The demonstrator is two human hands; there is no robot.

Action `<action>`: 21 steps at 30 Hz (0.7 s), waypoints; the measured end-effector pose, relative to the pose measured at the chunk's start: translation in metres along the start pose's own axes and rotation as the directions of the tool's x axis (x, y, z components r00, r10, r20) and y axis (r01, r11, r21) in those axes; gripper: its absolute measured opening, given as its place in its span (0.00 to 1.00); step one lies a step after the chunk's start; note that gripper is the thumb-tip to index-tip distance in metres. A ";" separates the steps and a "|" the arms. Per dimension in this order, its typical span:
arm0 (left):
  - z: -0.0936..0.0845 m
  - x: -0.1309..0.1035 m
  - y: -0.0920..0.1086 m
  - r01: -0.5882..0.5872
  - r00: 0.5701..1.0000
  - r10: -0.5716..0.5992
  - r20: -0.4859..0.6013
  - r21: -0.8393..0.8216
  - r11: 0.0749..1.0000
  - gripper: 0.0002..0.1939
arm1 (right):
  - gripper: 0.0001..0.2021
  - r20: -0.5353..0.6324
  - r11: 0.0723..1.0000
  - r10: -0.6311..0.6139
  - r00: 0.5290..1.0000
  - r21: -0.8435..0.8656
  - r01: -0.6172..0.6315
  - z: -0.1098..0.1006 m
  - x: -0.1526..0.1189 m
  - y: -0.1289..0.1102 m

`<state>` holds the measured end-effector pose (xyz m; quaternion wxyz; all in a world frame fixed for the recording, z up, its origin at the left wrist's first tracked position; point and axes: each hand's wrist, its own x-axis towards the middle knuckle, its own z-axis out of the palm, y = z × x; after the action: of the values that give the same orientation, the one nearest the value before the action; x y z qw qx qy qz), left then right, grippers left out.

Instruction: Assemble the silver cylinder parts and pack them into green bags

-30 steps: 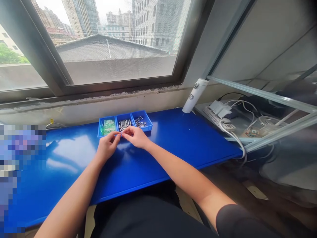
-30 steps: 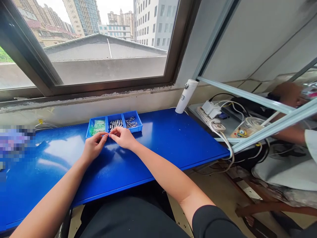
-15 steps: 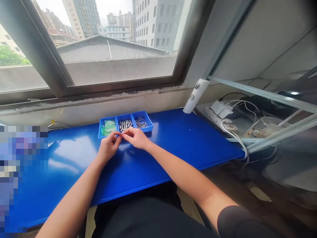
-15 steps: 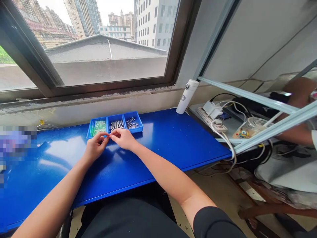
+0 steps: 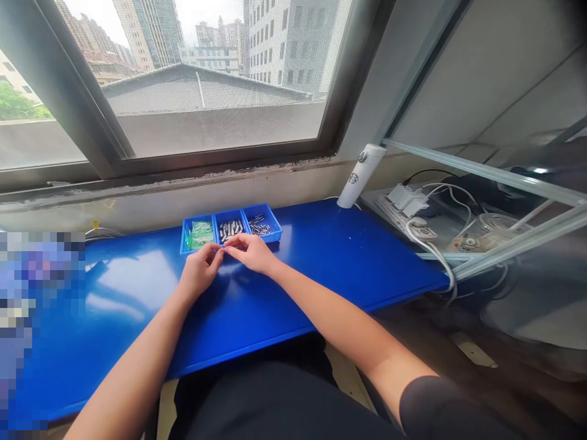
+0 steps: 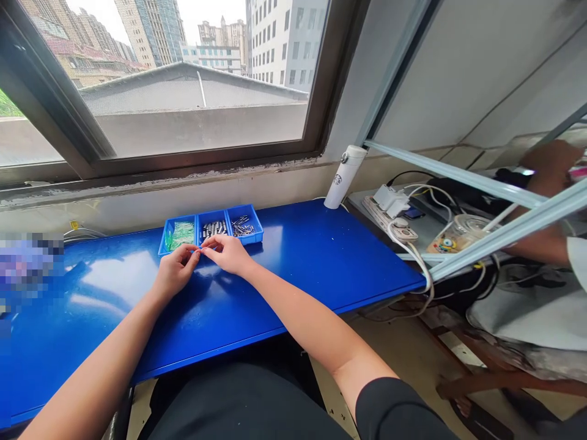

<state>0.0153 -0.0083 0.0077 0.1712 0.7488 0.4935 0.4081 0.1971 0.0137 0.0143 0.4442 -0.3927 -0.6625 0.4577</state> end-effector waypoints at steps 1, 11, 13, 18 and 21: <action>0.000 0.000 0.000 0.006 1.000 -0.006 0.002 -0.006 1.000 0.12 | 0.07 0.003 0.999 0.020 1.000 0.027 -0.020 0.000 0.000 0.001; -0.002 -0.001 0.004 0.065 0.998 -0.065 0.015 0.007 0.998 0.15 | 0.10 -0.441 0.990 -0.055 0.896 -0.143 -0.009 -0.015 0.005 -0.004; -0.002 -0.001 0.005 0.066 0.998 -0.067 0.019 0.016 0.998 0.15 | 0.10 -0.524 0.972 -0.115 0.844 -0.235 -0.014 -0.023 0.006 -0.007; -0.002 -0.002 0.004 0.065 0.998 -0.066 0.025 0.020 0.998 0.16 | 0.08 -0.551 0.885 -0.268 0.790 -0.466 -0.025 -0.041 0.010 -0.006; -0.002 -0.002 0.004 0.061 0.998 -0.061 0.023 0.019 0.998 0.15 | 0.10 -0.519 0.835 -0.227 0.824 -0.539 -0.110 -0.044 0.013 -0.002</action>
<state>0.0160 -0.0123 0.0103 0.1825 0.7398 0.5177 0.3892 0.2352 0.0365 0.0276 0.5027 -0.5985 -0.6160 0.0980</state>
